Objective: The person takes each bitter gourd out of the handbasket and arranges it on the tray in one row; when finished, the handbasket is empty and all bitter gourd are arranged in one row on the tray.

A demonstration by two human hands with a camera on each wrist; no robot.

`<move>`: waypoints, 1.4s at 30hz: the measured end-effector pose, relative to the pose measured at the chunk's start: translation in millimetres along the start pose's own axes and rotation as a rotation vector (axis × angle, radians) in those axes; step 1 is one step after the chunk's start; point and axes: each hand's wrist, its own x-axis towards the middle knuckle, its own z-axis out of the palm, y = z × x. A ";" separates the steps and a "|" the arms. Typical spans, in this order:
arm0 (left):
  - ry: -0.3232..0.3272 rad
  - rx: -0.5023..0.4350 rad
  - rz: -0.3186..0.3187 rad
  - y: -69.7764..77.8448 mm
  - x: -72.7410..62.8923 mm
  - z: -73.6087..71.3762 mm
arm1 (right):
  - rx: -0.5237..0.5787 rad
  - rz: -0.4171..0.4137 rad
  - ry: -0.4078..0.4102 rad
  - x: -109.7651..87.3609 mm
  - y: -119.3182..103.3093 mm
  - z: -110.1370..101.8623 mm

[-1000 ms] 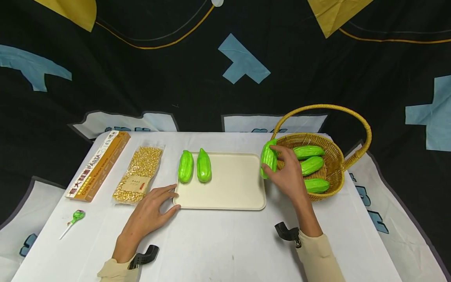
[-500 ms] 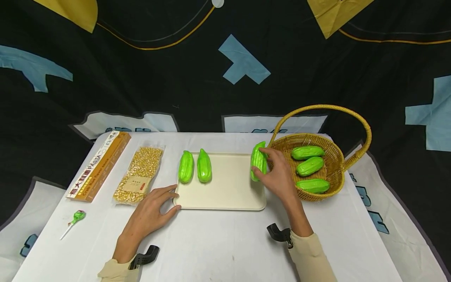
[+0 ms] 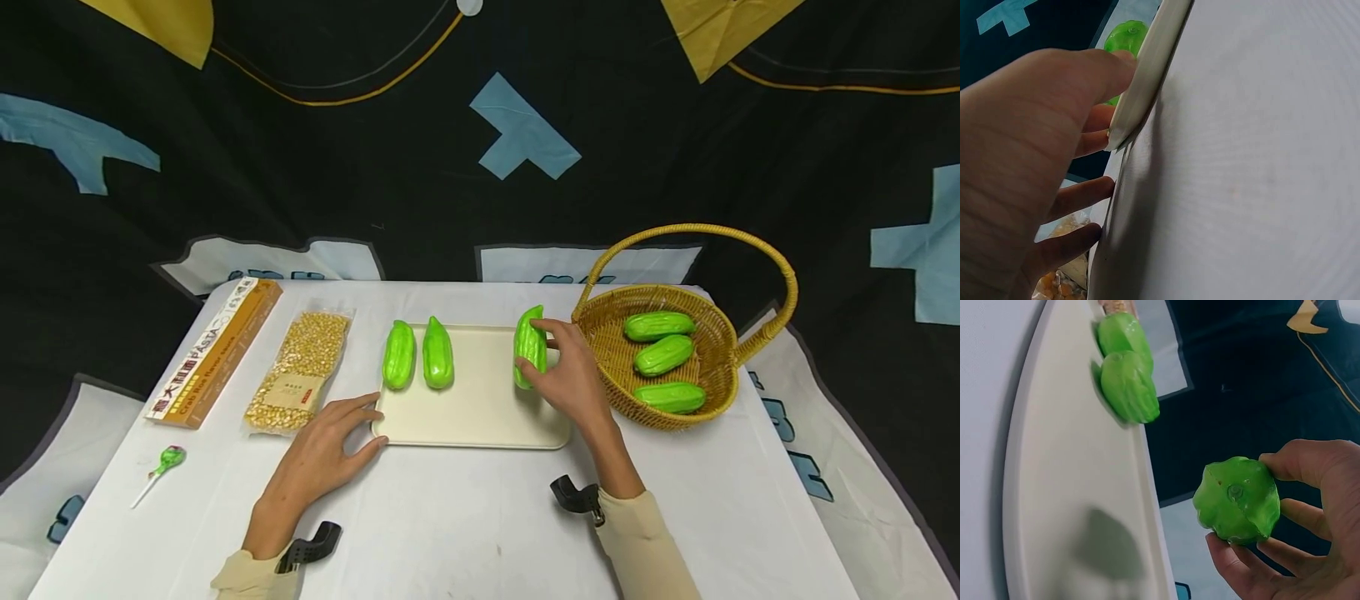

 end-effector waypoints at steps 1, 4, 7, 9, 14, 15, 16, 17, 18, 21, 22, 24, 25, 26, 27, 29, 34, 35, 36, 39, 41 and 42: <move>0.000 0.000 0.001 0.2 0.4 -0.2 | 0.001 -0.001 -0.001 0.3 0.0 1.3; -0.001 0.000 0.003 0.5 1.1 -0.7 | -0.002 0.012 -0.008 2.1 0.2 5.9; -0.004 -0.002 -0.001 0.6 1.4 -1.1 | 0.001 0.024 -0.015 4.0 -1.2 10.7; -0.007 -0.004 -0.004 0.6 1.5 -1.1 | 0.003 0.033 -0.025 5.3 -2.2 14.3; -0.009 -0.003 -0.009 0.6 1.8 -1.2 | 0.006 0.042 -0.046 9.2 -4.3 23.9; -0.008 -0.003 -0.008 0.7 1.9 -1.1 | 0.009 0.043 -0.050 10.0 -4.5 25.9; -0.007 -0.003 -0.008 0.8 2.0 -1.0 | 0.013 0.043 -0.054 10.6 -4.9 27.8; -0.007 -0.003 -0.008 0.9 2.0 -1.0 | 0.017 0.045 -0.058 11.4 -4.9 29.8; -0.006 -0.002 -0.008 1.0 2.0 -0.9 | 0.022 0.044 -0.062 12.2 -4.9 31.7; -0.008 -0.001 -0.011 1.3 1.9 -0.7 | 0.040 0.042 -0.069 14.0 -4.8 37.4; -0.008 0.000 -0.013 1.4 1.8 -0.8 | 0.042 0.040 -0.072 14.5 -5.0 39.3; -0.010 0.003 -0.014 1.5 1.5 -1.1 | 0.040 0.034 -0.077 15.4 -5.2 43.1; -0.011 0.003 -0.016 1.6 1.3 -1.3 | 0.040 0.033 -0.079 15.9 -5.5 45.0; -0.011 0.003 -0.016 1.7 1.2 -1.5 | 0.040 0.032 -0.083 16.5 -5.8 46.9; -0.010 0.004 -0.016 1.6 0.8 -1.8 | 0.038 0.030 -0.087 16.9 -5.8 48.8; -0.008 0.005 -0.015 1.5 0.2 -2.2 | 0.034 0.029 -0.096 18.2 -5.9 52.7; 0.001 0.002 -0.010 0.9 -0.6 -2.4 | 0.021 0.014 -0.116 22.6 -6.7 61.0; 0.003 0.000 -0.009 0.8 -0.5 -2.2 | 0.022 0.014 -0.120 23.6 -7.0 62.4; 0.004 -0.002 -0.009 0.7 -0.3 -1.9 | 0.020 0.016 -0.125 24.4 -7.2 63.9; 0.007 -0.008 -0.009 0.5 0.2 -1.4 | 0.015 0.025 -0.139 26.7 -6.1 68.9; 0.008 -0.009 -0.009 0.6 0.4 -1.2 | 0.005 0.035 -0.151 28.2 -4.5 73.0; 0.008 -0.008 -0.009 0.5 0.3 -1.2 | 0.000 0.037 -0.155 28.9 -3.6 75.1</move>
